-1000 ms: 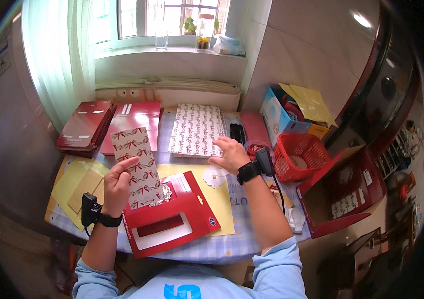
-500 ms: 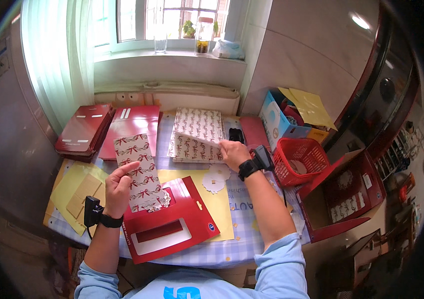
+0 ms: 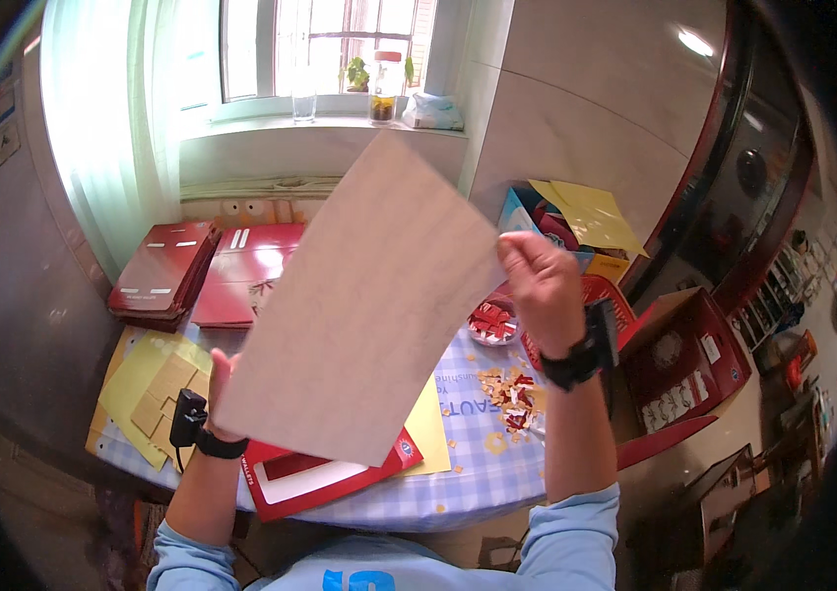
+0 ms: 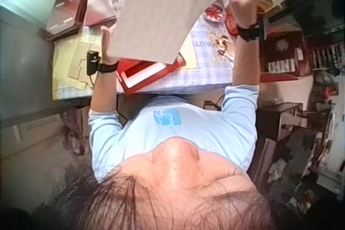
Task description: Assembling and organizing money wallets, envelopes, and stickers on a table.
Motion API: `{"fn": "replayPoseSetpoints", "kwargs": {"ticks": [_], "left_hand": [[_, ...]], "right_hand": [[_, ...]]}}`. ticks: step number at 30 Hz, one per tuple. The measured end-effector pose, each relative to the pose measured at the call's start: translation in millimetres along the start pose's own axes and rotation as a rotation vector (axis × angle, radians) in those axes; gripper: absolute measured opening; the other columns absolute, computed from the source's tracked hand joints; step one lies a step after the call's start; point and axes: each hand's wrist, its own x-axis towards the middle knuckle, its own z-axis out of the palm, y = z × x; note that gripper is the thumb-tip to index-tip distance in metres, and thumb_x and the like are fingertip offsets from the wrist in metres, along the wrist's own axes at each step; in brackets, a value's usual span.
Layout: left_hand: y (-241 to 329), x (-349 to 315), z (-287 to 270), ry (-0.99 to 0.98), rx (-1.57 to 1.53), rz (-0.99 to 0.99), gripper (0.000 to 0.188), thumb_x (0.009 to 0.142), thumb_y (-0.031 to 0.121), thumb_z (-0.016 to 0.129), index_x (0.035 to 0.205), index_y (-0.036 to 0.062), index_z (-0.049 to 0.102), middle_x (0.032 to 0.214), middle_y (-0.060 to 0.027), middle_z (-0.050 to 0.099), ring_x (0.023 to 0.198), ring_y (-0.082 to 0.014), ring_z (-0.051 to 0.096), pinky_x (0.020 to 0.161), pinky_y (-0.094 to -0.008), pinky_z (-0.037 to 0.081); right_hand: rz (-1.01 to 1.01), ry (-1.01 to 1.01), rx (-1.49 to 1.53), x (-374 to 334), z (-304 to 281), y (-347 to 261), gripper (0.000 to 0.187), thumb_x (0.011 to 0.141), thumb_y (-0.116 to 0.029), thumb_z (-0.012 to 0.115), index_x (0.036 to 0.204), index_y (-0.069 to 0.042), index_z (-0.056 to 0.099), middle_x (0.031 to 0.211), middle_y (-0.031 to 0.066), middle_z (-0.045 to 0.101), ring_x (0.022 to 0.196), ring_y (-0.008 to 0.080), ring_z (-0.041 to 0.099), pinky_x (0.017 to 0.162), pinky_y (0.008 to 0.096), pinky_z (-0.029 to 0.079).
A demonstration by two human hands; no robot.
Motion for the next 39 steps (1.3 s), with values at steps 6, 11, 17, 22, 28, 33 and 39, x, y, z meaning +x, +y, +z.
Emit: {"fn": "replayPoseSetpoints", "kwargs": {"ticks": [6, 11, 17, 22, 28, 33, 39], "left_hand": [[-20.0, -29.2, -15.4, -0.276, -0.247, -0.077, 0.084, 0.084, 0.068, 0.054, 0.127, -0.0042, 0.05, 0.11, -0.0114, 0.062, 0.098, -0.0174, 0.061, 0.083, -0.0315, 0.05], [26.6, -30.2, 19.7, -0.043, 0.092, -0.424, 0.056, 0.084, 0.021, 0.064, 0.13, -0.0038, 0.045, 0.11, -0.0108, 0.059, 0.098, -0.0163, 0.059, 0.082, -0.0308, 0.05], [27.4, -38.1, -5.7, -0.15, 0.045, -0.55, 0.047, 0.079, 0.005, 0.059, 0.124, -0.0051, 0.052, 0.112, -0.0107, 0.061, 0.101, -0.0177, 0.06, 0.087, -0.0313, 0.049], [28.3, -39.7, -11.4, -0.373, 0.165, -0.514, 0.044, 0.08, 0.003, 0.058, 0.123, -0.0055, 0.054, 0.115, -0.0102, 0.061, 0.104, -0.0162, 0.059, 0.09, -0.03, 0.047], [14.0, -46.6, -19.1, -0.315, -0.092, -0.369, 0.053, 0.091, 0.031, 0.059, 0.129, -0.0048, 0.049, 0.118, -0.0127, 0.061, 0.109, -0.0182, 0.058, 0.092, -0.0336, 0.047], [-12.6, -49.9, 15.9, -0.089, -0.373, -0.149, 0.101, 0.084, 0.078, 0.037, 0.145, -0.0021, 0.027, 0.143, -0.0198, 0.041, 0.127, -0.0267, 0.047, 0.1, -0.0423, 0.042], [-20.8, -49.3, 28.5, -0.106, 0.152, -0.224, 0.101, 0.077, 0.066, 0.065, 0.145, 0.0017, 0.026, 0.141, -0.0124, 0.041, 0.131, -0.0252, 0.043, 0.106, -0.0429, 0.039]], "right_hand": [[-0.289, 0.169, -0.599, -47.2, 39.3, -17.7, 0.012, 0.085, -0.005, 0.063, 0.096, -0.003, 0.067, 0.074, 0.0156, 0.062, 0.065, 0.0254, 0.063, 0.059, 0.0306, 0.047], [-0.705, -0.072, -0.443, -81.8, 49.6, -22.3, 0.021, 0.077, -0.001, 0.064, 0.098, -0.005, 0.066, 0.103, 0.0129, 0.069, 0.092, 0.0255, 0.066, 0.083, 0.0397, 0.047], [-0.658, -0.394, -0.322, -108.0, 60.0, -28.0, 0.016, 0.078, -0.009, 0.069, 0.093, -0.008, 0.065, 0.111, 0.0128, 0.066, 0.107, 0.0303, 0.062, 0.096, 0.0454, 0.044], [-0.344, -0.291, -0.026, -101.3, 67.2, -11.1, 0.024, 0.077, -0.018, 0.077, 0.092, -0.006, 0.062, 0.086, 0.01, 0.062, 0.085, 0.0283, 0.061, 0.079, 0.0387, 0.049], [0.104, -0.502, 0.051, -105.8, 72.0, -5.0, 0.037, 0.078, -0.024, 0.079, 0.098, -0.002, 0.056, 0.079, 0.0119, 0.061, 0.071, 0.0213, 0.061, 0.064, 0.0322, 0.049], [0.267, -0.348, 0.024, -104.6, 79.1, 2.8, 0.038, 0.079, -0.025, 0.078, 0.093, -0.002, 0.051, 0.071, 0.0104, 0.059, 0.062, 0.0205, 0.06, 0.059, 0.033, 0.048], [-0.183, -0.066, -0.394, -124.8, 93.7, -17.0, 0.019, 0.082, -0.012, 0.069, 0.094, -0.006, 0.055, 0.065, 0.0124, 0.058, 0.053, 0.0303, 0.056, 0.05, 0.0388, 0.045]]}}
